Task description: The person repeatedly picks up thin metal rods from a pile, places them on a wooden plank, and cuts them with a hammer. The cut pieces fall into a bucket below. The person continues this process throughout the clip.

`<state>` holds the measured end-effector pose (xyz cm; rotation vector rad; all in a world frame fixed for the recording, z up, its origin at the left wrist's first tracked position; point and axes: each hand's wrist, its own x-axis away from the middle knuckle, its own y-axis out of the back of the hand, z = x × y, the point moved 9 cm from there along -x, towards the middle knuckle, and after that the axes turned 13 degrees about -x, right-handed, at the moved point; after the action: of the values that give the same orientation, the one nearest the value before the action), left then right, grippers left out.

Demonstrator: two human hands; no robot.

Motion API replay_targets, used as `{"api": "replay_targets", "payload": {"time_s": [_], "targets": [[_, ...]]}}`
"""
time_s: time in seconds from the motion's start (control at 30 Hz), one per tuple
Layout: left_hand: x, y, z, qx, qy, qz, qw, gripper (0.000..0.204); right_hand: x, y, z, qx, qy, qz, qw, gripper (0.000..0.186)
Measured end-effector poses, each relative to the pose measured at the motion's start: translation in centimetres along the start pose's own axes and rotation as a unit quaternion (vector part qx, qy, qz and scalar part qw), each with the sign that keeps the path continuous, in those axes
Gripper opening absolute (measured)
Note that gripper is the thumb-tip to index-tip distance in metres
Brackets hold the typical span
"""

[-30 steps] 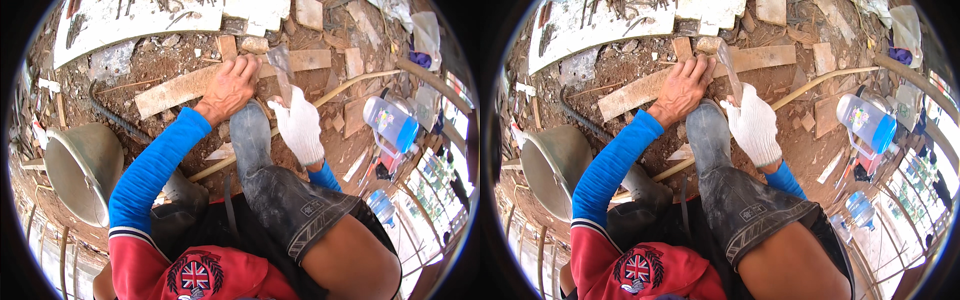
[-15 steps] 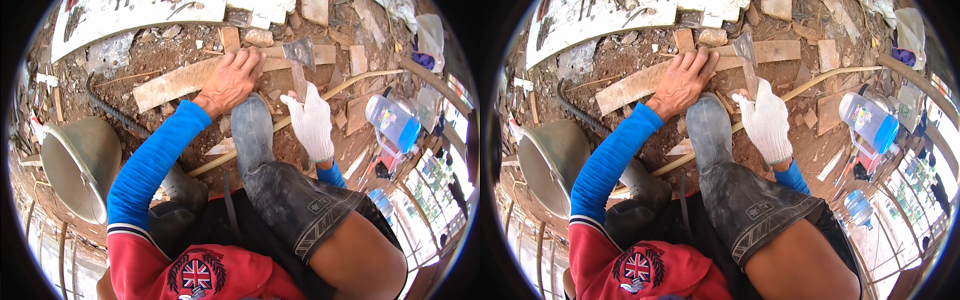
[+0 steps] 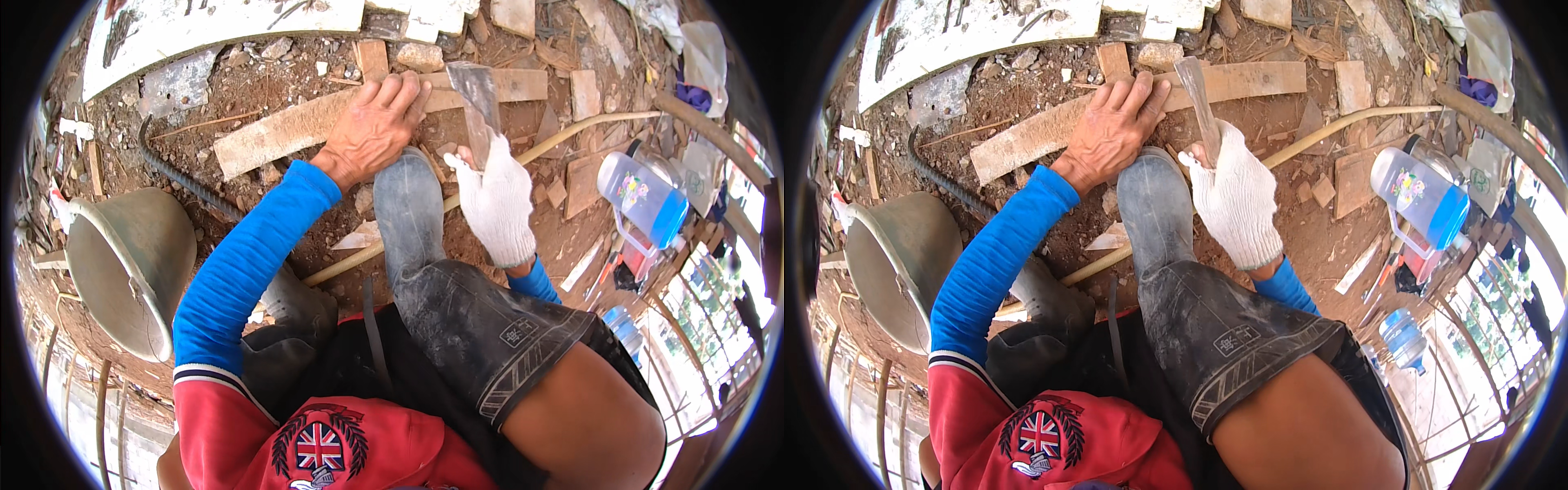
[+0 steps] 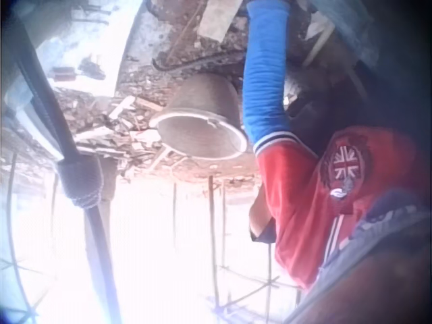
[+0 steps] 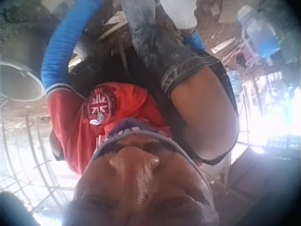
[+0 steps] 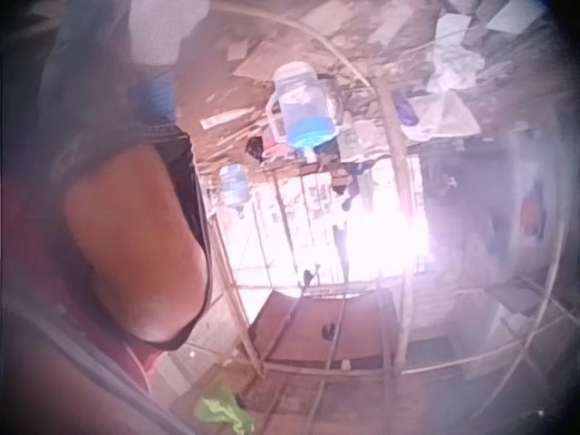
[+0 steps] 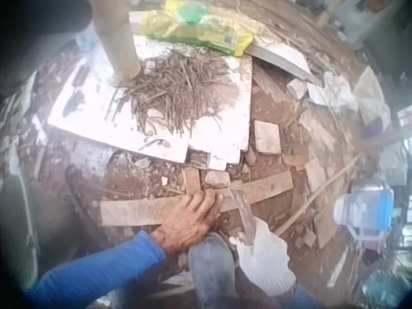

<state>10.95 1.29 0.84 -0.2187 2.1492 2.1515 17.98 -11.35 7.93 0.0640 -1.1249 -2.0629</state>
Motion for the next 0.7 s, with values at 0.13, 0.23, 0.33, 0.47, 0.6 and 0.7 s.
{"api": "replay_targets", "payload": {"time_s": [0.13, 0.23, 0.33, 0.47, 0.6, 0.7], "targets": [[0.0, -0.3, -0.5, -0.013, 0.000, 0.003, 1.000, 0.056, -1.1, -1.0, -2.3, 0.027, -0.001, 0.025, 0.999, 0.039], [0.2, -0.3, -0.8, -0.015, 0.002, 0.013, 1.000, 0.056, -0.6, -0.4, -2.0, -0.052, 0.011, -0.007, 0.999, 0.039], [0.2, -0.5, -0.5, -0.028, 0.002, 0.001, 1.000, 0.058, -0.2, 0.7, -0.8, -0.087, 0.042, -0.018, 0.995, 0.042], [-0.2, 0.0, -0.4, -0.027, 0.003, 0.004, 1.000, 0.058, 0.1, 0.6, -0.5, -0.084, 0.049, -0.035, 0.995, 0.046], [-0.5, 0.1, -0.7, -0.045, 0.003, 0.027, 0.999, 0.057, -0.8, -2.1, -2.7, 0.068, -0.001, 0.033, 0.997, 0.044], [-0.6, 0.4, -0.8, -0.033, 0.002, 0.038, 0.999, 0.055, -0.8, -1.5, -1.9, -0.013, 0.005, 0.020, 1.000, 0.044]]}}
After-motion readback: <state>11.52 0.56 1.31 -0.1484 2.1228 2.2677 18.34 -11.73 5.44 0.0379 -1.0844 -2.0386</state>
